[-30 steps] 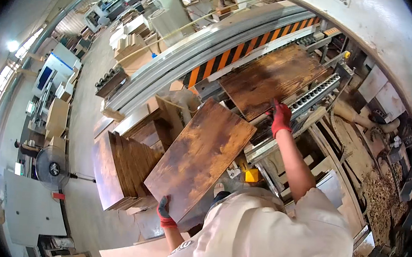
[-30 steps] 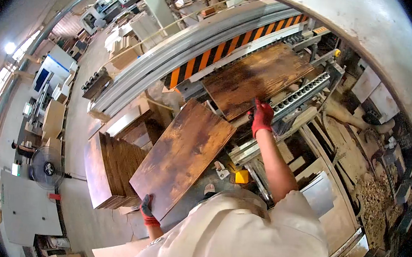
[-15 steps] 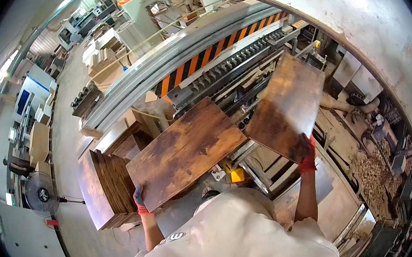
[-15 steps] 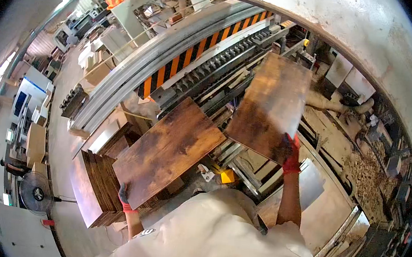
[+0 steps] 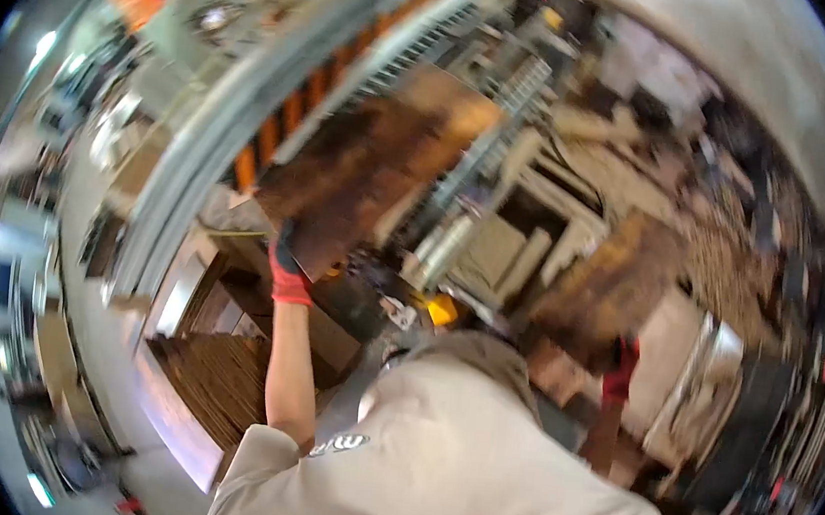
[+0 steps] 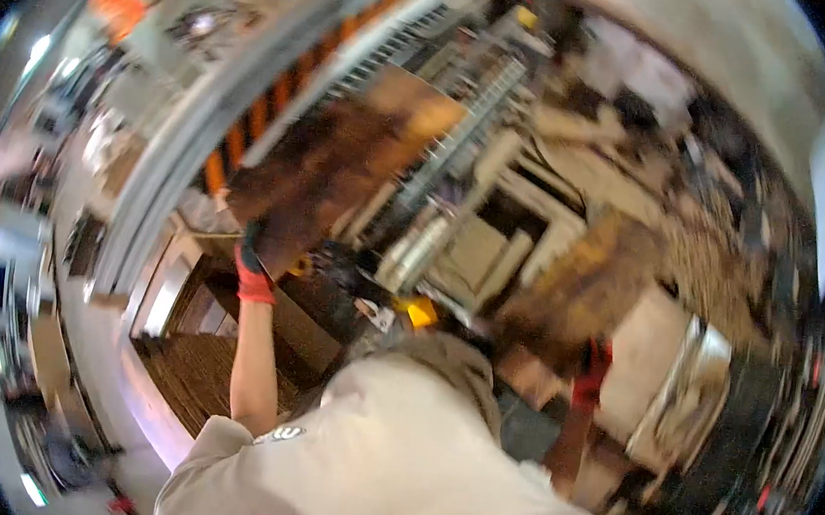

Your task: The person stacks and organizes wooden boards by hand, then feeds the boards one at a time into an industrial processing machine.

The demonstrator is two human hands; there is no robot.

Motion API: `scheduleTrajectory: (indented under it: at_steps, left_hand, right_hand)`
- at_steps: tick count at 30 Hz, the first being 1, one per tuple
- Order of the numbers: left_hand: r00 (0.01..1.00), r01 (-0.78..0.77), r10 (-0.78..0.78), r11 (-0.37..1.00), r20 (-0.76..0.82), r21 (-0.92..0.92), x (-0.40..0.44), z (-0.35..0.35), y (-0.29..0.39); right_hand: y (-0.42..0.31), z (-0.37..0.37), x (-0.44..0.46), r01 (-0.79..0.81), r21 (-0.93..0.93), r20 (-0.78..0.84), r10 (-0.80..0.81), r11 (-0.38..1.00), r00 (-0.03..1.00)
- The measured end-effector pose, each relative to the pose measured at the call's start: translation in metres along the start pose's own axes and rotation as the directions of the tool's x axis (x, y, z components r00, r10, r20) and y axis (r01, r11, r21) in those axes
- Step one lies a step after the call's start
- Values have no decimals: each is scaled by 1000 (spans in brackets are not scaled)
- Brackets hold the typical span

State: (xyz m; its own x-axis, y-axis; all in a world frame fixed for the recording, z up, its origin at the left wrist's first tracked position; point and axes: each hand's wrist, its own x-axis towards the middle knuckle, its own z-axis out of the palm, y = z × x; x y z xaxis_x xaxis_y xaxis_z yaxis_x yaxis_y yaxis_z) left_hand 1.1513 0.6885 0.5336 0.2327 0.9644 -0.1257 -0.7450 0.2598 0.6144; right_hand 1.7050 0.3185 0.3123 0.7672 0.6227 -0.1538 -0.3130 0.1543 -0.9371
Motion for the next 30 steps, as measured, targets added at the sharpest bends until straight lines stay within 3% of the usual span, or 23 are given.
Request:
scheduleTrajectory:
  at_steps: [2, 5, 8, 9, 12, 13, 15, 16, 18, 19, 20, 21, 22, 23, 24, 25, 27, 28, 29, 30]
  left_hand:
    - [988, -78, 101, 979, -117, 186, 55, -70, -19]
    - [993, -38, 65, 963, -94, 266, 48, -25, -21]
    - [996, -31, 61, 924, -68, 380, 56, -55, -21]
    - [991, -134, 115, 779, 71, 612, 60, -85, -19]
    - [997, 18, 20, 872, -71, 489, 69, -86, -16]
    - [999, -49, 47, 706, 22, 706, 69, -86, -17]
    - [997, 12, 40, 734, -61, 679, 63, -50, -20]
    - [994, 43, 35, 748, -104, 662, 57, -37, -20]
    - [970, 175, -81, 887, -229, 427, 49, -31, -17]
    - [952, 224, -144, 929, -270, 295, 49, -28, -14]
    - [948, 232, -122, 896, -293, 378, 44, -23, -17]
    - [944, 234, -88, 858, -318, 457, 32, -17, -25]
    - [939, 228, -39, 815, -342, 533, 21, -14, -25]
    - [993, 106, 4, 462, -121, 881, 19, -41, -29]
    - [998, 55, 11, 184, -58, 981, 20, -50, -28]
    - [1000, -3, 18, -109, 5, 994, 20, -59, -27]
    - [976, 181, 171, -283, -136, 942, 13, -25, -46]
    - [949, 278, 245, -351, -199, 894, 10, -6, -58]
    - [926, 346, 288, -381, -245, 857, 8, 10, -62]
    - [898, 413, 331, -405, -290, 816, 7, 27, -65]
  right_hand:
    - [39, -36, -20, -69, 121, -68, 77, 990, 995]
    - [100, -80, -33, -127, 129, -162, 147, 983, 976]
    - [160, -127, -29, -216, -8, -211, 210, 976, 955]
    - [149, -116, -33, -301, -233, -198, 258, 924, 946]
    - [147, -101, -37, -197, -66, -260, 174, 978, 950]
    - [132, -90, -39, -239, -56, -304, 212, 969, 929]
    - [101, -67, -41, -320, -33, -387, 283, 947, 878]
    - [108, -79, -39, -353, -69, -339, 311, 933, 888]
    - [127, -111, -35, -404, -143, -237, 365, 904, 900]
    - [148, -127, -27, -581, -550, -283, 520, 600, 806]
    - [168, -134, -12, -569, -812, -412, 563, 130, 717]
    - [188, -139, 2, -378, -848, -530, 591, -372, 608]
    - [161, -93, 9, -448, -825, -565, 458, -345, 686]
    - [136, -46, 15, -509, -808, -585, 311, -295, 749]
    - [95, 15, 20, -552, -801, -591, 159, -230, 791]
    - [93, 48, 37, -425, -905, -421, 98, 22, 902]
    - [108, 121, 81, -1, -883, -14, -25, 469, 1000]
    - [113, 183, 97, 163, -721, 23, -212, 673, 977]
    - [59, 257, 89, 278, -541, 140, -241, 794, 960]
    - [32, 322, 87, 425, -406, 250, -350, 809, 903]
